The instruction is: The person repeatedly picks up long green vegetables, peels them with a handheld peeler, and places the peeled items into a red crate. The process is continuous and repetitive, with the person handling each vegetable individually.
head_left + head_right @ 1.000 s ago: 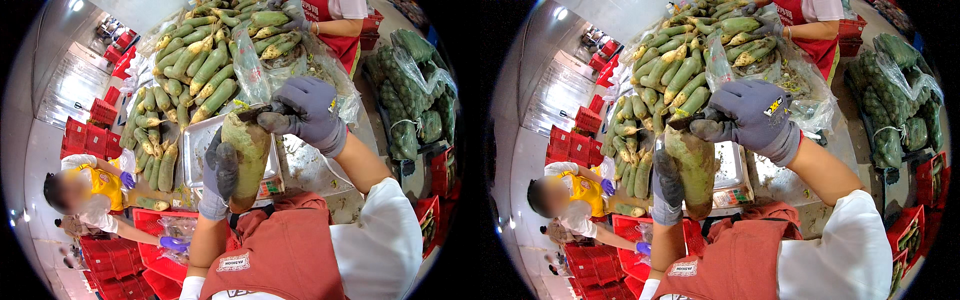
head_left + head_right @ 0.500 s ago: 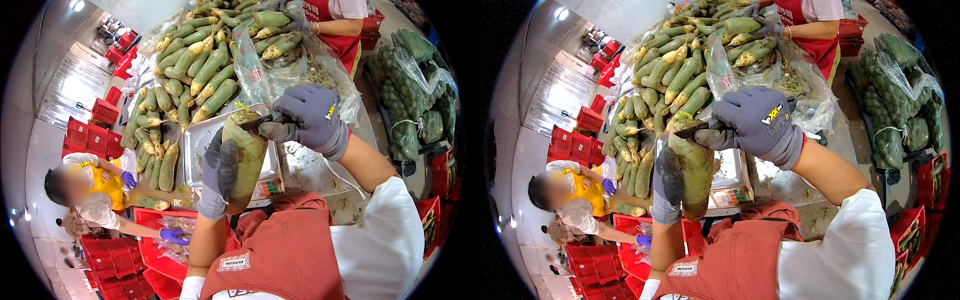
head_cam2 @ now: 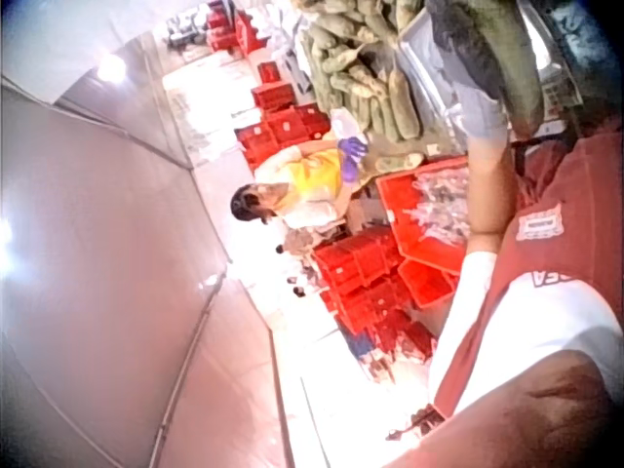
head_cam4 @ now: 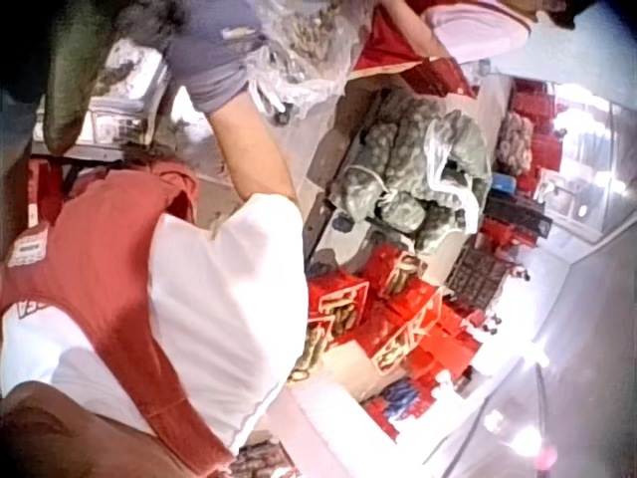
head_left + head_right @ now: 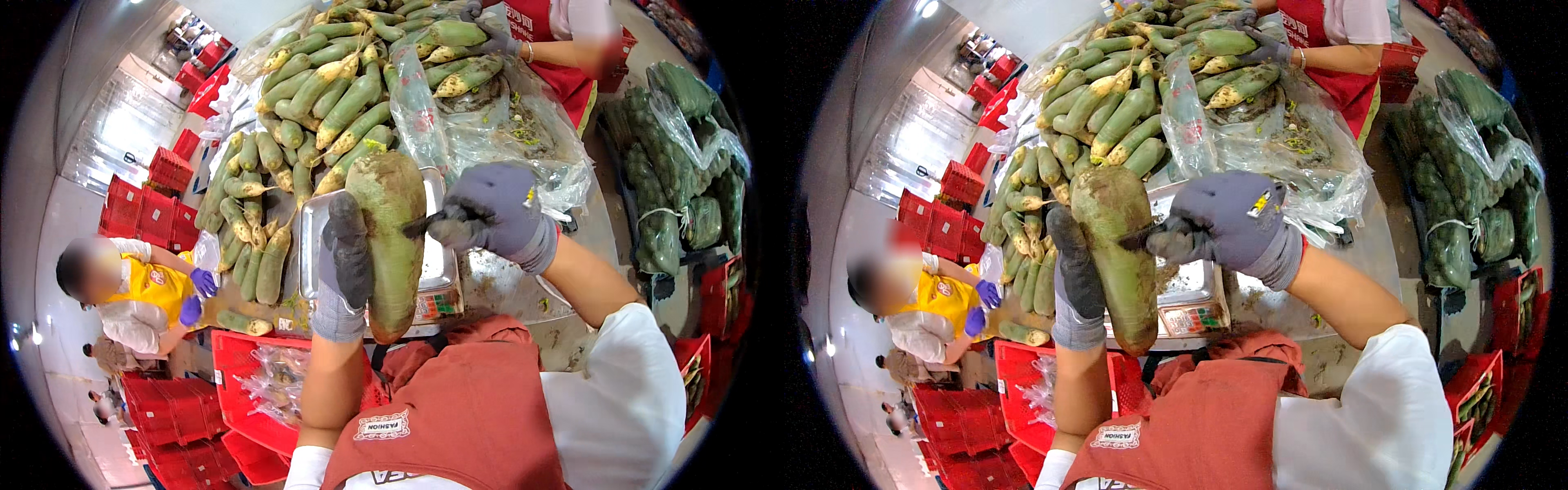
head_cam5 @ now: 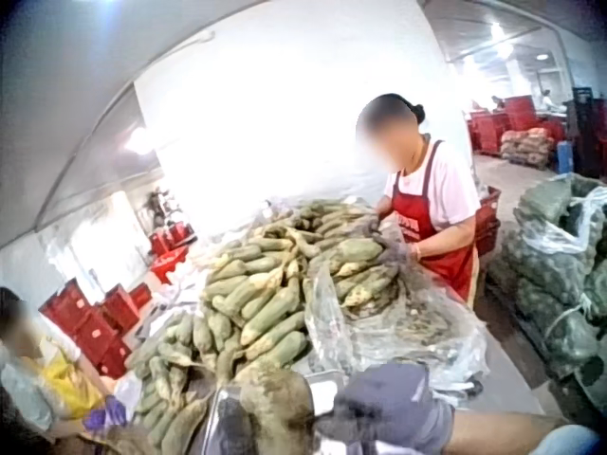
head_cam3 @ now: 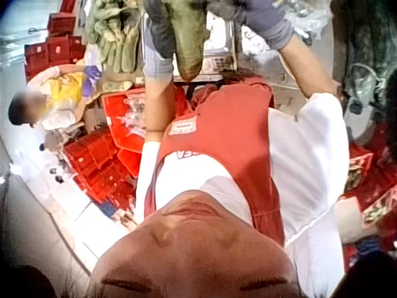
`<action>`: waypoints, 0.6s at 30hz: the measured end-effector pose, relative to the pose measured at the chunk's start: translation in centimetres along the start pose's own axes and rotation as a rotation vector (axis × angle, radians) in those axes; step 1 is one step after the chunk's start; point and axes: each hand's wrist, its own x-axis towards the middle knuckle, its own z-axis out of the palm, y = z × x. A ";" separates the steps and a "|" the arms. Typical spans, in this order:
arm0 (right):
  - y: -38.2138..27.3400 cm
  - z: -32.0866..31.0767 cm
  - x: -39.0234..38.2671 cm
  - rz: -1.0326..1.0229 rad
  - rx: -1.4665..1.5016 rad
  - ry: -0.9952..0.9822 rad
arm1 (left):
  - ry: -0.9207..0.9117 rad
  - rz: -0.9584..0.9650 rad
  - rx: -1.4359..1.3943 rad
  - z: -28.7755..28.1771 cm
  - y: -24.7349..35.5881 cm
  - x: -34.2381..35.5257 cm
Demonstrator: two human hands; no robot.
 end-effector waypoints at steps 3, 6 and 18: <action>0.3 -0.1 1.3 0.075 -0.002 0.161 | 0.018 -0.048 -0.094 -0.7 -1.1 -0.1; -0.1 0.4 1.2 -0.015 -0.028 0.089 | -0.049 -0.033 -0.191 -0.7 -1.3 0.3; -0.1 1.2 0.8 -0.138 -0.052 -0.105 | -0.021 -0.201 -0.682 -2.2 -2.3 1.4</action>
